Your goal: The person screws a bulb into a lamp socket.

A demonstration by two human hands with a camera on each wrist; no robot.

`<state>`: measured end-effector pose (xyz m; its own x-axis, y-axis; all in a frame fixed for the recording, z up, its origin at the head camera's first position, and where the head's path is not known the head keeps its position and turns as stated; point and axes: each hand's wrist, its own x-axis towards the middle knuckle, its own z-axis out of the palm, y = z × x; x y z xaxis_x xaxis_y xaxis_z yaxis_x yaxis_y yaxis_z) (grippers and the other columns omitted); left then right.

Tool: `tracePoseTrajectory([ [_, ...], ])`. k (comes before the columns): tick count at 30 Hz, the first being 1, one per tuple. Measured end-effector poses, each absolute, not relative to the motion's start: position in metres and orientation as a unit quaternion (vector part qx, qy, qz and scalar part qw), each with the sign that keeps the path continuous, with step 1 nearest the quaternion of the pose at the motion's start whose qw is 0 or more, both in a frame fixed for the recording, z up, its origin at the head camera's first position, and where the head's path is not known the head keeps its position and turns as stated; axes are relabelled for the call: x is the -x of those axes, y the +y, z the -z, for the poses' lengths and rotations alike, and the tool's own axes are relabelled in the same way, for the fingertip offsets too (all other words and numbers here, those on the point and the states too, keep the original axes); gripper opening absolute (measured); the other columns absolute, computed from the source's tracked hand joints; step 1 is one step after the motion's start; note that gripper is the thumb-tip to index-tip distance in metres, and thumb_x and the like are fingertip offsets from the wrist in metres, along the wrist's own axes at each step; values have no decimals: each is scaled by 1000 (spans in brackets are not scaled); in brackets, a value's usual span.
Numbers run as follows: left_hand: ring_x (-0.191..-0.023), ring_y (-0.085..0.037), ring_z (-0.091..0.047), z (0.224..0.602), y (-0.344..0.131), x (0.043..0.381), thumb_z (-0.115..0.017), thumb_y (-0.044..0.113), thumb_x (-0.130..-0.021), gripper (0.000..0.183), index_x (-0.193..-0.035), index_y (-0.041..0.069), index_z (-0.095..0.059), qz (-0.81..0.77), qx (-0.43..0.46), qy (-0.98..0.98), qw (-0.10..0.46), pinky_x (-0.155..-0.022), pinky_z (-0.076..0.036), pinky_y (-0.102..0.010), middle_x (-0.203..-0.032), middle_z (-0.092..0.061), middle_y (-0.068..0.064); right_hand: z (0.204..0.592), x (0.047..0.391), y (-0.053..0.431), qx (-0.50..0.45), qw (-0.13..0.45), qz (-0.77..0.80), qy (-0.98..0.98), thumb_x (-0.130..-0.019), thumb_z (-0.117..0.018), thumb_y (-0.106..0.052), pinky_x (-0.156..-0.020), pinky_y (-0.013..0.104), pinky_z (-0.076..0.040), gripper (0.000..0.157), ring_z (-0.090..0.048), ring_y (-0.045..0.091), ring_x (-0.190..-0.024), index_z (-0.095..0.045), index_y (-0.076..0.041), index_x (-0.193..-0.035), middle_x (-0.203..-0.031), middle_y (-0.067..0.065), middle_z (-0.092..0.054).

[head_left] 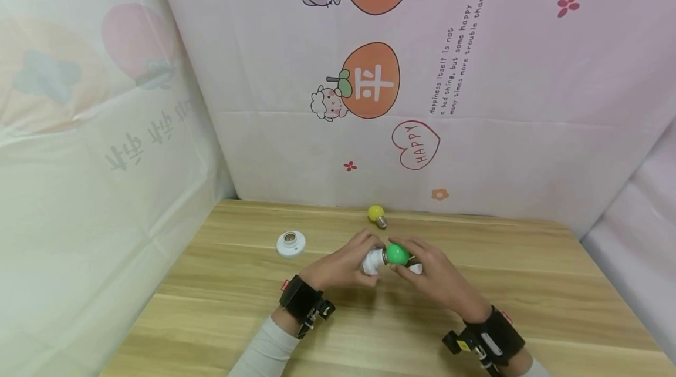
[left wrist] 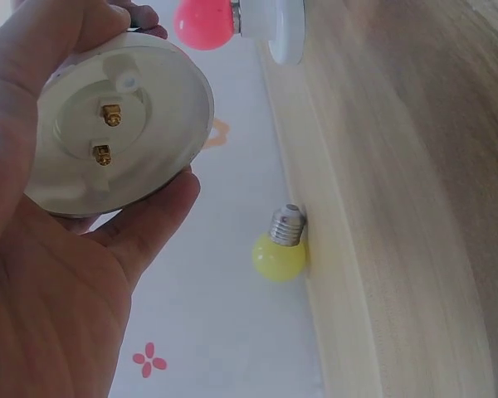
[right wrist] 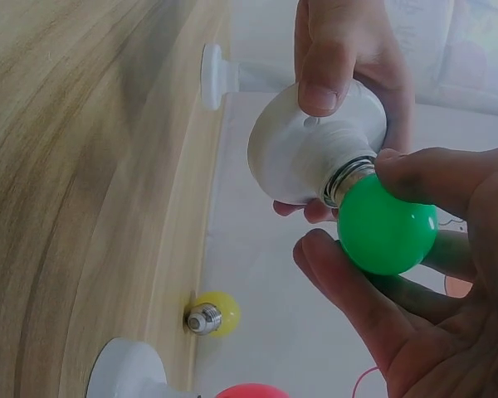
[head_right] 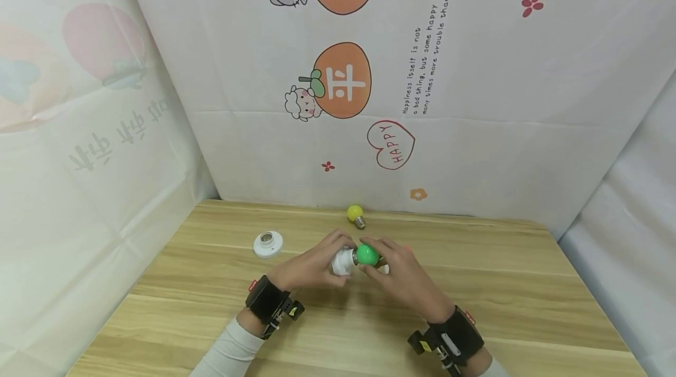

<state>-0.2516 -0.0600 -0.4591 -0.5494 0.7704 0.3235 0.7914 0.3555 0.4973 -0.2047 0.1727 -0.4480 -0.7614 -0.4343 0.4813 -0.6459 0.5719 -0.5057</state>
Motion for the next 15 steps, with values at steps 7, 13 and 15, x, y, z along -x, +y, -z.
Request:
tracePoseTrajectory([
  [7, -105, -8, -42, 457, -61, 250, -74, 19, -78, 52, -122, 15, -46, 315, 479, -820, 16, -81, -46, -13, -122, -38, 4, 448, 204, 172, -306, 153, -333, -879, -87, -70, -27, -64, 21, -54, 50, -59, 5, -84, -57, -9, -132, -109, -4, -61],
  [13, -104, -8, -42, 455, -61, 249, -73, 21, -79, 50, -121, 15, -46, 310, 481, -820, 18, -80, -46, -13, -121, -38, 4, 448, 204, 172, -291, 143, -334, -885, -91, -64, -40, -62, 21, -53, 48, -59, 5, -82, -57, -15, -131, -111, -3, -63],
  [15, -103, -8, -42, 455, -60, 249, -72, 21, -80, 49, -121, 15, -46, 309, 483, -819, 20, -79, -46, -13, -120, -38, 4, 449, 204, 172, -288, 143, -335, -886, -91, -63, -41, -61, 21, -53, 48, -59, 6, -80, -58, -15, -130, -109, -4, -63],
])
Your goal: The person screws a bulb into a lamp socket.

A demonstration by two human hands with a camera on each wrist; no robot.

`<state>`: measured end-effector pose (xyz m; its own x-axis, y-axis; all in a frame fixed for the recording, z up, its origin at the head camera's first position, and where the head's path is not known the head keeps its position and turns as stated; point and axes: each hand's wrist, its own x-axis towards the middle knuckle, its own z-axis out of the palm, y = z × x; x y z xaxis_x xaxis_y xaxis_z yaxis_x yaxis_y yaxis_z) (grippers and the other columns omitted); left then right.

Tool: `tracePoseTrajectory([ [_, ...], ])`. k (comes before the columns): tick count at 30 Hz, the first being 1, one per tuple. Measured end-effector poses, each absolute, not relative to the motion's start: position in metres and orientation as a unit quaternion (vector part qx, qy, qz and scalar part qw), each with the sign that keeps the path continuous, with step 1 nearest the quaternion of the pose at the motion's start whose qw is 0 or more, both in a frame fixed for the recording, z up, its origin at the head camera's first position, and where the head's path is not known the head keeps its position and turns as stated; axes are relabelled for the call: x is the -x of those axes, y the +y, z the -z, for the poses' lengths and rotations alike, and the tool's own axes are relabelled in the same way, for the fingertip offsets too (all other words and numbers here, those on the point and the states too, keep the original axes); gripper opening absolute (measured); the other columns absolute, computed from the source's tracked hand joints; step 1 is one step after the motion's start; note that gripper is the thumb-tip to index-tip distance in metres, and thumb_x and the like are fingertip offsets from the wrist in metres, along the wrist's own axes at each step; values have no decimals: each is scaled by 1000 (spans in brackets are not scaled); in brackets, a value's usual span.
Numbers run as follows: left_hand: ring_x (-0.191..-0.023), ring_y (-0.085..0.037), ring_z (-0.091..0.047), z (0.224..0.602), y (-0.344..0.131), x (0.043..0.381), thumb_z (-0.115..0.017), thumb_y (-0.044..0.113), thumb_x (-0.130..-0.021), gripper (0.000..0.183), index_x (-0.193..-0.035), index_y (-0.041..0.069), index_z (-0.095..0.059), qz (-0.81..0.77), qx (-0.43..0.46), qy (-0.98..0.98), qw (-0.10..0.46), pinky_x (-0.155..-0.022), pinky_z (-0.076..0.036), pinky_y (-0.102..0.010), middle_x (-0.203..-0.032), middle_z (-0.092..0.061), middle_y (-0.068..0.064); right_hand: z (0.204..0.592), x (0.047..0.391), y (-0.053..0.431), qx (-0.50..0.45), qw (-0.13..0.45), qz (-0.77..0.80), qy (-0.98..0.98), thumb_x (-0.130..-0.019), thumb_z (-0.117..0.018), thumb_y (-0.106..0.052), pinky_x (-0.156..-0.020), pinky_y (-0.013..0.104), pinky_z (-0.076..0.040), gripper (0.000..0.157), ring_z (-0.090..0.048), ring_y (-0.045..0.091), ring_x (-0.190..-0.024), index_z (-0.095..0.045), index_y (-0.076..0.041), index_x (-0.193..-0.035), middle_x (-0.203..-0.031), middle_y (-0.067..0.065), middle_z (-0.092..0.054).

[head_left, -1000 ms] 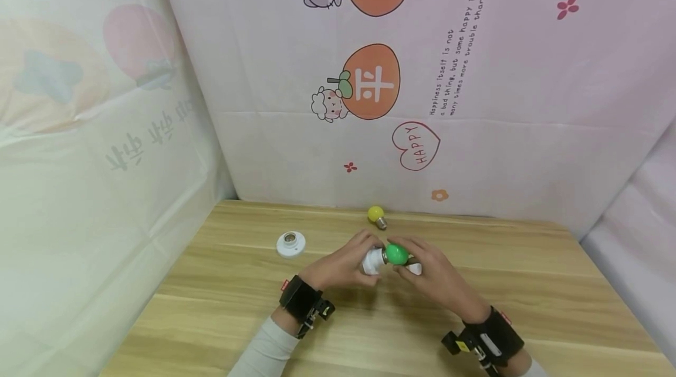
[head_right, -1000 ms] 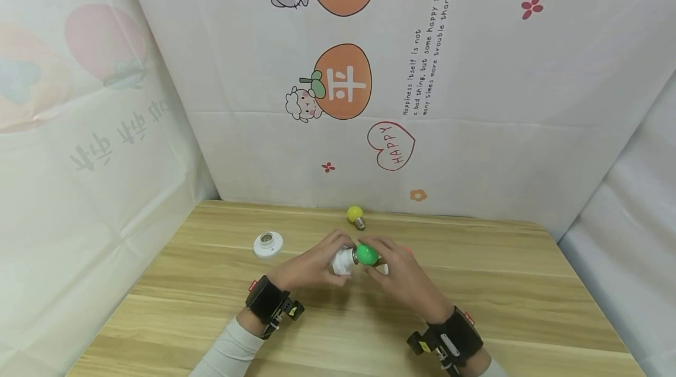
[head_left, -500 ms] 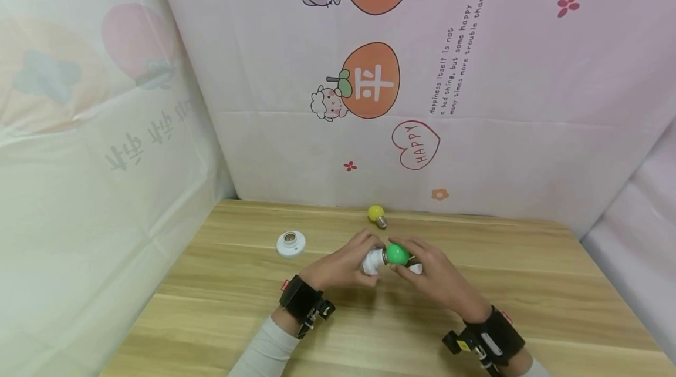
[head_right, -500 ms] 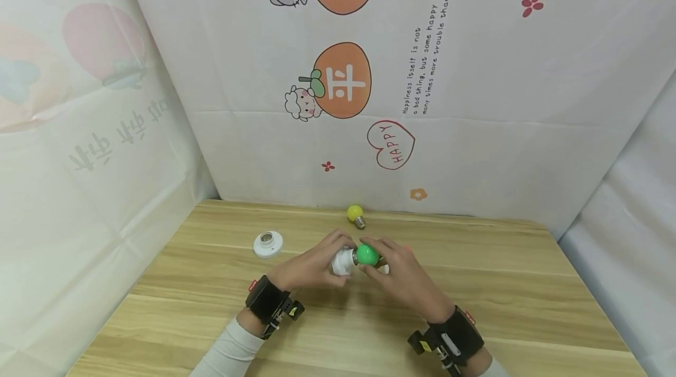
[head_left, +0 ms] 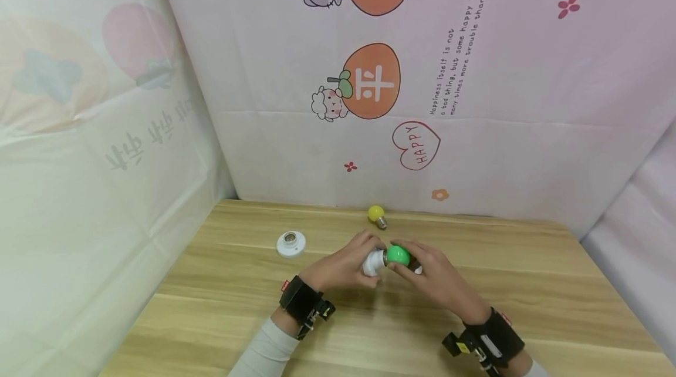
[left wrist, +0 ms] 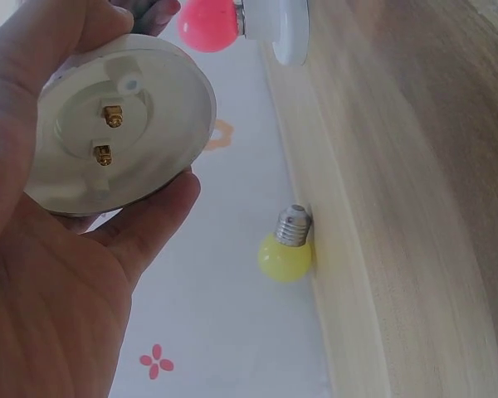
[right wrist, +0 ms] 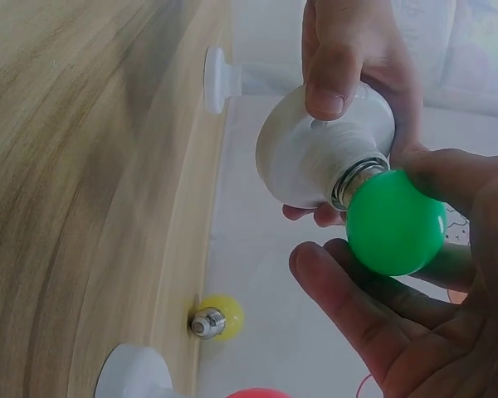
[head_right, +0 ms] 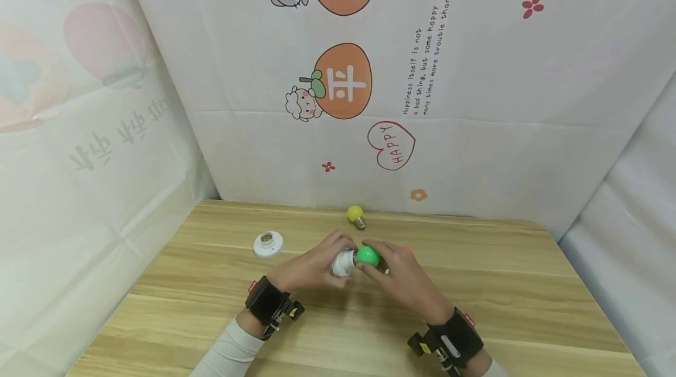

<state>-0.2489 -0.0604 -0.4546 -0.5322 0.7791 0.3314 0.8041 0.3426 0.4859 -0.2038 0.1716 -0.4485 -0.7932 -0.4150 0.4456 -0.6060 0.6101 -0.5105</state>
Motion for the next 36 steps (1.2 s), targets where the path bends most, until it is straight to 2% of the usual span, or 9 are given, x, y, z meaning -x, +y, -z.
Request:
tracePoseTrajectory([
  [8, -103, -7, -42, 454, -61, 248, -72, 22, -79, 48, -120, 15, -47, 303, 485, -820, 25, -79, -45, -12, -118, -38, 4, 451, 204, 171, -286, 140, -336, -887, -92, -62, -42, -58, 20, -51, 46, -57, 7, -72, -59, -13, -128, -96, -9, -61],
  [15, -103, -7, -41, 454, -61, 249, -72, 23, -80, 49, -121, 15, -46, 298, 483, -823, 28, -80, -45, -12, -120, -38, 5, 449, 205, 169, -286, 166, -319, -888, -91, -63, -41, -60, 27, -55, 50, -55, 6, -78, -55, -13, -131, -121, 2, -55],
  [17, -104, -7, -42, 455, -61, 249, -72, 23, -80, 49, -122, 15, -46, 297, 484, -823, 28, -80, -45, -12, -121, -38, 4, 448, 205, 168, -288, 169, -323, -886, -91, -64, -40, -60, 28, -55, 50, -54, 6, -79, -53, -15, -132, -123, 2, -54],
  [24, -104, -8, -42, 454, -61, 249, -73, 20, -80, 51, -123, 14, -46, 311, 481, -819, 26, -80, -45, -12, -121, -38, 4, 447, 204, 168, -300, 168, -341, -875, -87, -71, -31, -61, 23, -54, 43, -55, 7, -85, -57, -16, -124, -117, -5, -55],
  [29, -106, -7, -42, 455, -61, 249, -73, 23, -79, 52, -123, 14, -46, 312, 478, -820, 23, -83, -45, -13, -122, -39, 4, 446, 204, 168, -319, 174, -344, -866, -78, -78, -9, -60, 25, -54, 51, -57, 9, -84, -57, -11, -125, -114, -4, -59],
  [31, -106, -7, -42, 454, -61, 248, -73, 23, -79, 52, -122, 14, -46, 312, 480, -819, 25, -84, -45, -13, -122, -39, 3, 446, 204, 168, -327, 179, -344, -862, -76, -78, -6, -59, 25, -53, 52, -57, 9, -81, -57, -9, -125, -111, -5, -61],
  [36, -106, -7, -43, 452, -60, 247, -73, 22, -79, 51, -122, 13, -46, 314, 483, -817, 26, -83, -45, -12, -121, -39, 3, 446, 203, 169, -319, 181, -335, -868, -78, -79, -12, -57, 27, -53, 52, -56, 6, -76, -59, -10, -125, -108, -5, -63],
])
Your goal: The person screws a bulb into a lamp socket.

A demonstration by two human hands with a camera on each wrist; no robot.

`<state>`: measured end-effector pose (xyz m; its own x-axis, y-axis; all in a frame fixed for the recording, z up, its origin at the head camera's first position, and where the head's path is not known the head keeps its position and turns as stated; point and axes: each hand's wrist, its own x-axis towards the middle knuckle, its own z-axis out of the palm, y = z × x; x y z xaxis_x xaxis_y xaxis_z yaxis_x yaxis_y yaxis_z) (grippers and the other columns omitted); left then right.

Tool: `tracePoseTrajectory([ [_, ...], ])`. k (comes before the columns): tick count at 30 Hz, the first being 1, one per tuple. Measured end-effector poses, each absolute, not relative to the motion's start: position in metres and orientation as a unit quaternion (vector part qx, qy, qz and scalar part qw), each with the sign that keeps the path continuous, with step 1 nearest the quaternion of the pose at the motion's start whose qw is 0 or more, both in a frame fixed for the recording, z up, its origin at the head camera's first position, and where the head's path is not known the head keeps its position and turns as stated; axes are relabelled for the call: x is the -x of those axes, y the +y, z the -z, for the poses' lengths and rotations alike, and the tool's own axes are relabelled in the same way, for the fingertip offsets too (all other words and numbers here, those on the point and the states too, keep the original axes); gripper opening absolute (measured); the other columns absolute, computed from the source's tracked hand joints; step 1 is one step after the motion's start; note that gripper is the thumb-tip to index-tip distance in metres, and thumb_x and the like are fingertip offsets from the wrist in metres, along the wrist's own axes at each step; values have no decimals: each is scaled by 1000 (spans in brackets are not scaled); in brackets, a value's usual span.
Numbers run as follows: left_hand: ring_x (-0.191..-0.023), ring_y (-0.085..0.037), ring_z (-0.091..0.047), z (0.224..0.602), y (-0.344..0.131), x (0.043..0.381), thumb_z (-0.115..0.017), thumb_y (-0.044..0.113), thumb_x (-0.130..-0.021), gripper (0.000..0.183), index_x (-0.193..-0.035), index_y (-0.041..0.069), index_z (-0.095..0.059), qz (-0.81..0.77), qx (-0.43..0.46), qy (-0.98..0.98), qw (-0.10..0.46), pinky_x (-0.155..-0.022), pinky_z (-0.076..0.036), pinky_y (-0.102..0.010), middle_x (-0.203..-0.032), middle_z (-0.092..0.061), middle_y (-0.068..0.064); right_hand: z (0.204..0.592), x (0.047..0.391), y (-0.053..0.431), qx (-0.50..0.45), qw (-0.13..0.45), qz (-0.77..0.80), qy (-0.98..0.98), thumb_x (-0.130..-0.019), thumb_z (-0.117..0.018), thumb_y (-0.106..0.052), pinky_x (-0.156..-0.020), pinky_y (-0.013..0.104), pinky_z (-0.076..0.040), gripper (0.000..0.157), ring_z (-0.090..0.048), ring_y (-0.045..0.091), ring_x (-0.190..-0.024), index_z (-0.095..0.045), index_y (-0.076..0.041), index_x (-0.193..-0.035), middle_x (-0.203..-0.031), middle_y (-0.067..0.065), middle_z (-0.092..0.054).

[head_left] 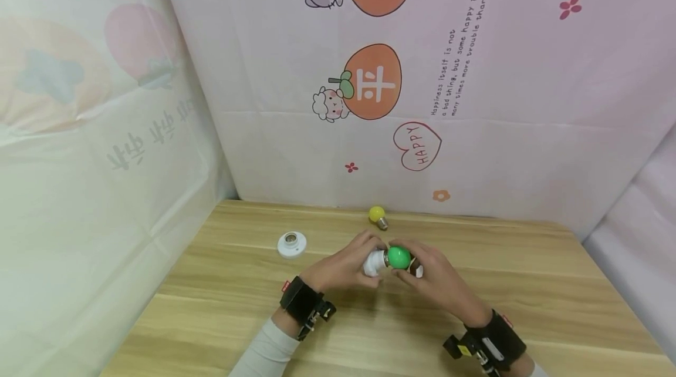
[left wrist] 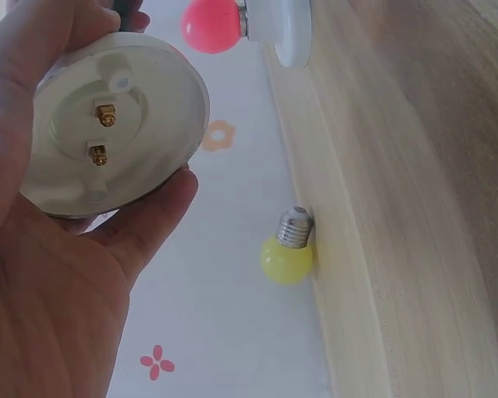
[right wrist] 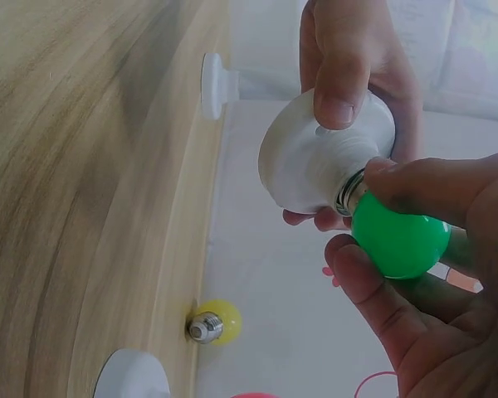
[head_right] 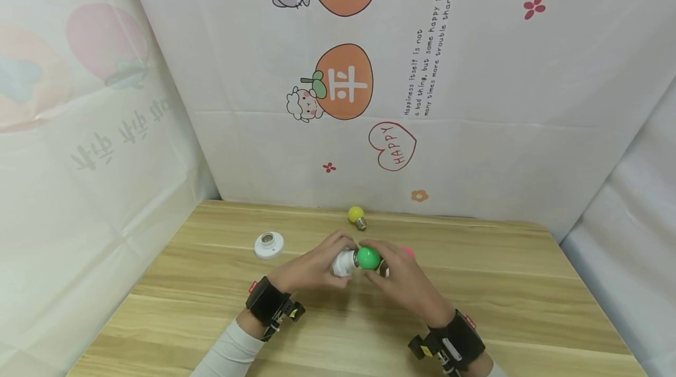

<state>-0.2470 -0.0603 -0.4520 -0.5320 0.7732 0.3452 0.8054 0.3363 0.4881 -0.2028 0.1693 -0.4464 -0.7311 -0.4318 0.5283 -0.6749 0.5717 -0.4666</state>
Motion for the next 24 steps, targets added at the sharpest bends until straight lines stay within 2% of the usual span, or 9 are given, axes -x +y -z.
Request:
tracePoseTrajectory([
  [11, -104, -7, -42, 450, -60, 245, -72, 23, -80, 51, -123, 12, -46, 305, 482, -821, 25, -81, -45, -11, -120, -38, 3, 447, 203, 171, -325, 182, -334, -866, -83, -75, -25, -57, 21, -52, 49, -56, 4, -75, -59, -9, -127, -110, -5, -64],
  [24, -103, -8, -43, 449, -60, 243, -72, 23, -80, 50, -122, 13, -47, 309, 480, -821, 22, -79, -46, -11, -119, -39, 4, 446, 201, 170, -314, 162, -350, -867, -88, -69, -33, -56, 23, -52, 43, -56, 3, -70, -59, -14, -125, -97, -10, -63],
])
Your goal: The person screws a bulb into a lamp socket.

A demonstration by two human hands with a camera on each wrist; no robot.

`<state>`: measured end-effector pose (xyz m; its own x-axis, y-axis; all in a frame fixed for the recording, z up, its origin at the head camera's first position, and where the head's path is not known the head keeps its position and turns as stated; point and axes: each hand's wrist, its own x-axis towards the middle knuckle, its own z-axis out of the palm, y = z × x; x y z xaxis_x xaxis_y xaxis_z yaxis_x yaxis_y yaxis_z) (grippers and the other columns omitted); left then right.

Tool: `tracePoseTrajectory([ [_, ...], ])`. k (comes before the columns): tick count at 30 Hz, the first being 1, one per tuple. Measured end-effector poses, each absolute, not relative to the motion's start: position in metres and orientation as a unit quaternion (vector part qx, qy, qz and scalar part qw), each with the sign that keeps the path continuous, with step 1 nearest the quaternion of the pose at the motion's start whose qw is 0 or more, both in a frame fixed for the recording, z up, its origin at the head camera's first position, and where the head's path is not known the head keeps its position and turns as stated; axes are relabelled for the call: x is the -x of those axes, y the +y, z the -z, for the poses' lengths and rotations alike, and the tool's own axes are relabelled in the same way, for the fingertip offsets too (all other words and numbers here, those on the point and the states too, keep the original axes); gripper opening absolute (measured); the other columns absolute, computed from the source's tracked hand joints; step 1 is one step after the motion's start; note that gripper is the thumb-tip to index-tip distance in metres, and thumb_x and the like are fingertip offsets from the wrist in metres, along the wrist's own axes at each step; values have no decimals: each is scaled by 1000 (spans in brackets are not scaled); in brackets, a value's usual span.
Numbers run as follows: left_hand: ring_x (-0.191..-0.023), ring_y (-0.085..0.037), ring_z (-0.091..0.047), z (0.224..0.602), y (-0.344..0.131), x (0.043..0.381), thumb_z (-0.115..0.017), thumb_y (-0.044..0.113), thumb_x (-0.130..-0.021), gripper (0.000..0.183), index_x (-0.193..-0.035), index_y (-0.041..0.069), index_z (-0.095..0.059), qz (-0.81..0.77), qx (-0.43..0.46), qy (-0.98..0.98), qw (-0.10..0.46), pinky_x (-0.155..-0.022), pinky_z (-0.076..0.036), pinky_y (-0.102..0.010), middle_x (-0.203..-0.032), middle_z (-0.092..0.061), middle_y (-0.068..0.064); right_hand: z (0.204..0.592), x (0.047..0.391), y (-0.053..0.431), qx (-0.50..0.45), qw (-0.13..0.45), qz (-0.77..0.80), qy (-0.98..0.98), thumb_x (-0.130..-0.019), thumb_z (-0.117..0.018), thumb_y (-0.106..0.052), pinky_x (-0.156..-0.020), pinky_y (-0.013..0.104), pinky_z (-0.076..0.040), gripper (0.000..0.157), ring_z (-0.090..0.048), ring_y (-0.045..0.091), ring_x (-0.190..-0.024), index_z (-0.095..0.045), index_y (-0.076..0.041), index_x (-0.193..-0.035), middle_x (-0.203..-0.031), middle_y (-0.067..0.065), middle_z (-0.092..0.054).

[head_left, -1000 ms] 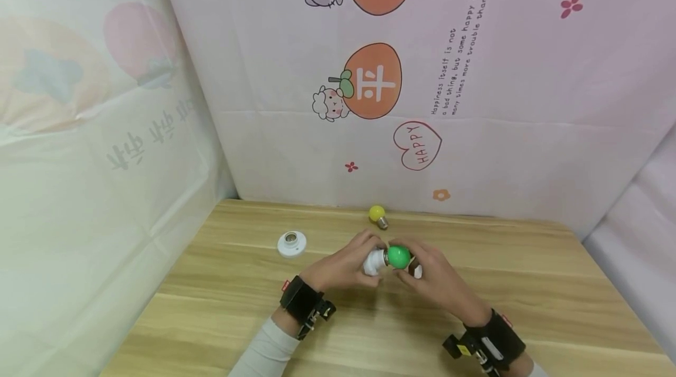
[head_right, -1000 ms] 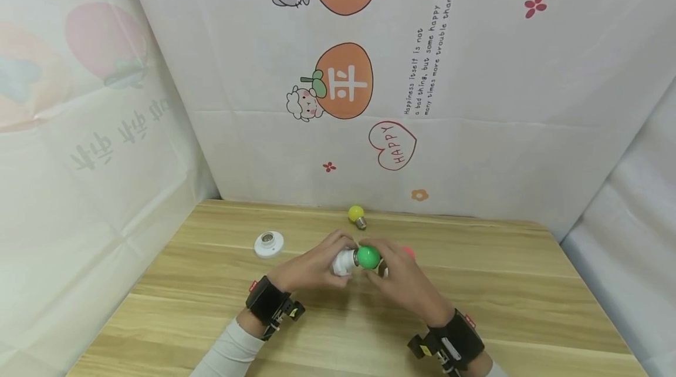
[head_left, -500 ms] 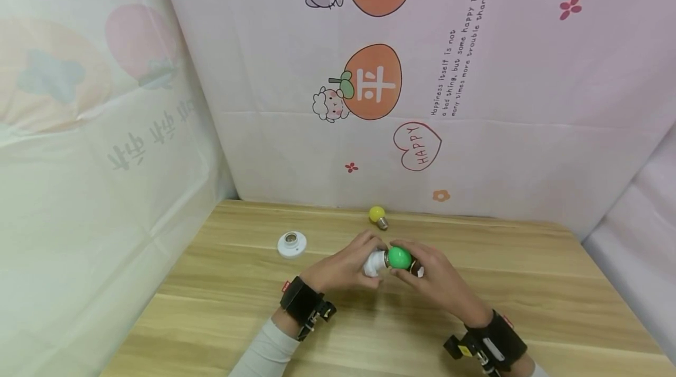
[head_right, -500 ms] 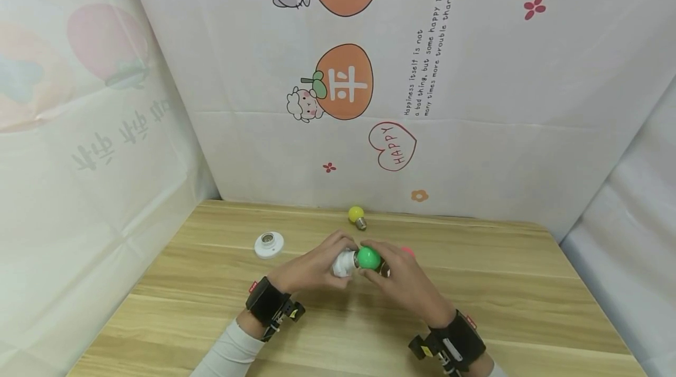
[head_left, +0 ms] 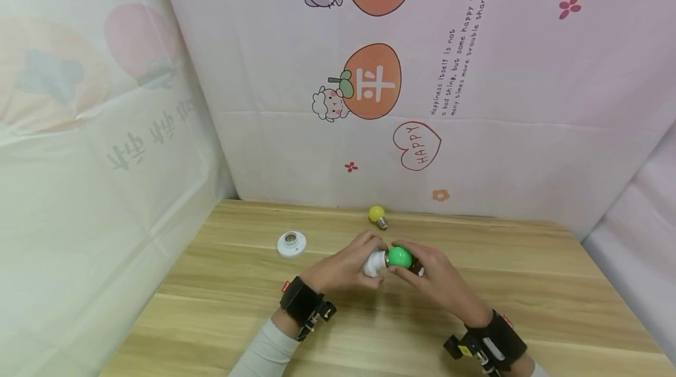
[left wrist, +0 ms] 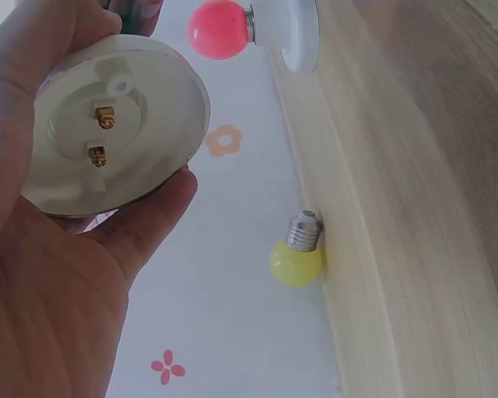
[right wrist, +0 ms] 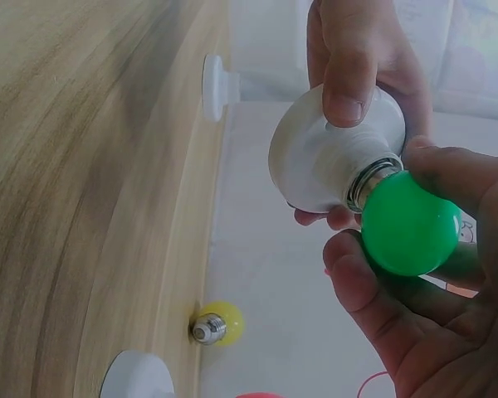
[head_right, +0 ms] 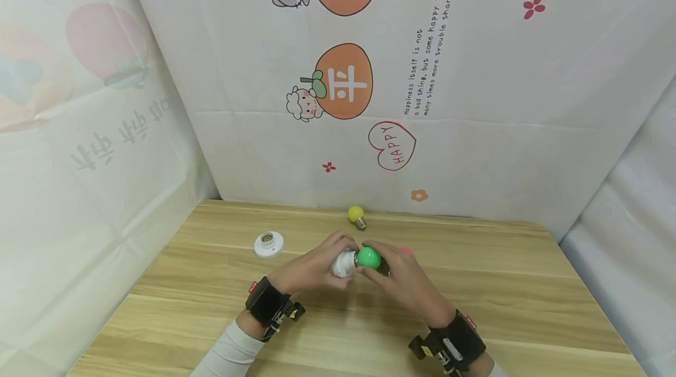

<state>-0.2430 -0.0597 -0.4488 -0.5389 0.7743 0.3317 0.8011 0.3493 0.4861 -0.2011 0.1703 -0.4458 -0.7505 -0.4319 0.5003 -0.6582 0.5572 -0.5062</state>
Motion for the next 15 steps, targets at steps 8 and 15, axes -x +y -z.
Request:
tracePoseTrajectory([
  [8, -101, -7, -42, 447, -59, 242, -71, 26, -82, 48, -122, 14, -46, 299, 486, -821, 31, -77, -45, -10, -117, -39, 4, 446, 200, 170, -302, 153, -355, -871, -91, -65, -36, -54, 23, -50, 39, -55, 6, -66, -62, -11, -121, -87, -14, -60],
  [15, -100, -8, -42, 446, -58, 241, -71, 27, -82, 48, -121, 14, -46, 295, 487, -822, 31, -77, -45, -10, -117, -39, 4, 448, 200, 169, -281, 157, -353, -879, -91, -63, -40, -51, 21, -47, 34, -52, 6, -63, -64, -15, -114, -77, -13, -57],
])
